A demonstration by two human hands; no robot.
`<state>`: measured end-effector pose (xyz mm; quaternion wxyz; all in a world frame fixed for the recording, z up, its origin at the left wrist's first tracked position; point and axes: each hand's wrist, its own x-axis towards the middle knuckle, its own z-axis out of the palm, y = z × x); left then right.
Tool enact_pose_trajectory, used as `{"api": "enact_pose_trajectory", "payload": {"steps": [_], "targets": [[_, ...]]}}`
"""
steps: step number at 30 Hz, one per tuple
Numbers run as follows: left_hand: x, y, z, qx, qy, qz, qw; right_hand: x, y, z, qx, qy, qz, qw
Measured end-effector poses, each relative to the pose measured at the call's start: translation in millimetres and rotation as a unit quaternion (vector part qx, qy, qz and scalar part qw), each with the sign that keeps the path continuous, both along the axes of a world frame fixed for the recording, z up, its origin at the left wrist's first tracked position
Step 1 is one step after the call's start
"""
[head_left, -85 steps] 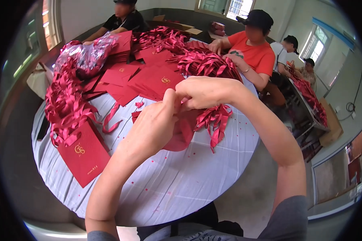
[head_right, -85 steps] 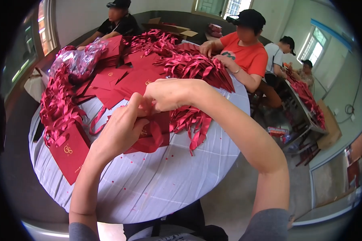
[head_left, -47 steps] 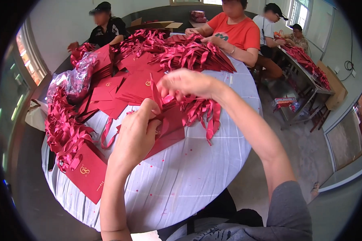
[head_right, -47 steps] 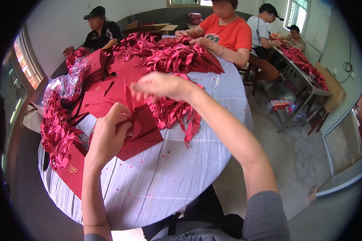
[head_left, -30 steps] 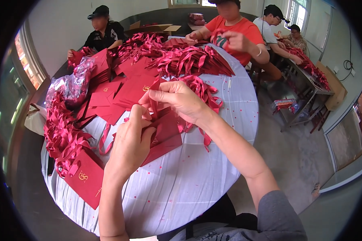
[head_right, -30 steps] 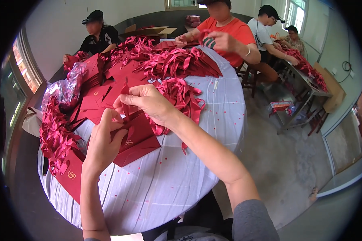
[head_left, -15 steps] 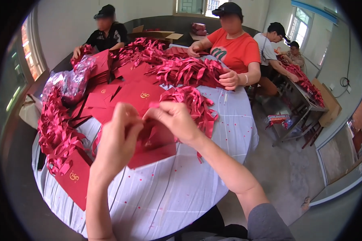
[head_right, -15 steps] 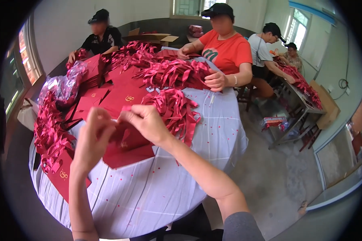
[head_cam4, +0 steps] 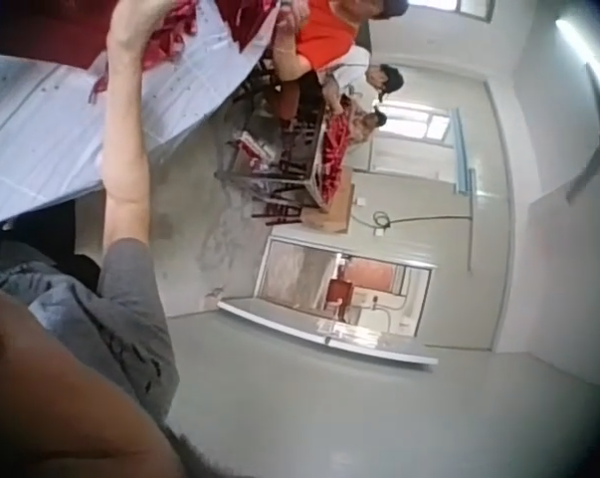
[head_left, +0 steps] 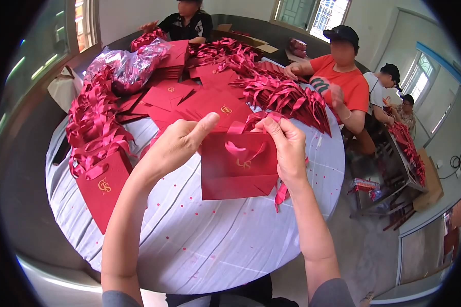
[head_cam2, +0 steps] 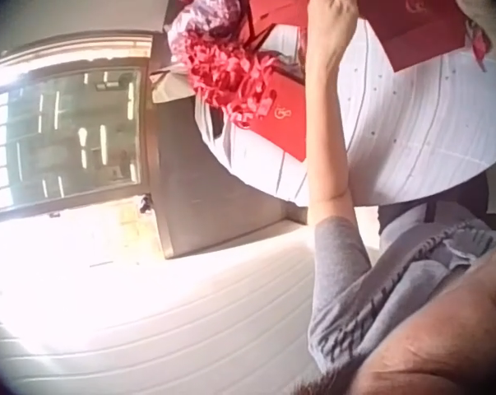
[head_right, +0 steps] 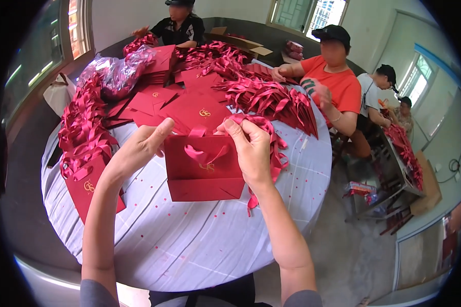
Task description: The person attaches ribbon handles to paper gift bags by hand, threading ribbons through the holes of each bag and placing the assembled bags on the table.
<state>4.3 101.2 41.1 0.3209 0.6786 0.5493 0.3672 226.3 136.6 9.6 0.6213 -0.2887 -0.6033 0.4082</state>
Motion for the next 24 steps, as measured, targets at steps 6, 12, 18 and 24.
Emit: {"api": "enact_pose_trajectory", "payload": {"steps": [6,12,18,24], "targets": [[5.1,0.3,-0.8,-0.017,-0.118,-0.09,0.989,-6.8,-3.0,0.2,0.02,-0.058,0.006,0.998],[25.7,-1.1,-8.4,0.066,-0.077,-0.005,0.995,-17.9,-13.4,-2.8,0.071,-0.134,-0.039,0.988],[30.8,3.6,-22.4,0.127,-0.1,0.1,0.982,-26.0,-13.9,-13.3,0.064,-0.128,-0.075,0.987],[13.7,-0.2,-0.6,0.37,0.087,0.063,0.923,-17.3,-2.5,-18.0,0.035,-0.139,-0.103,0.984]]}}
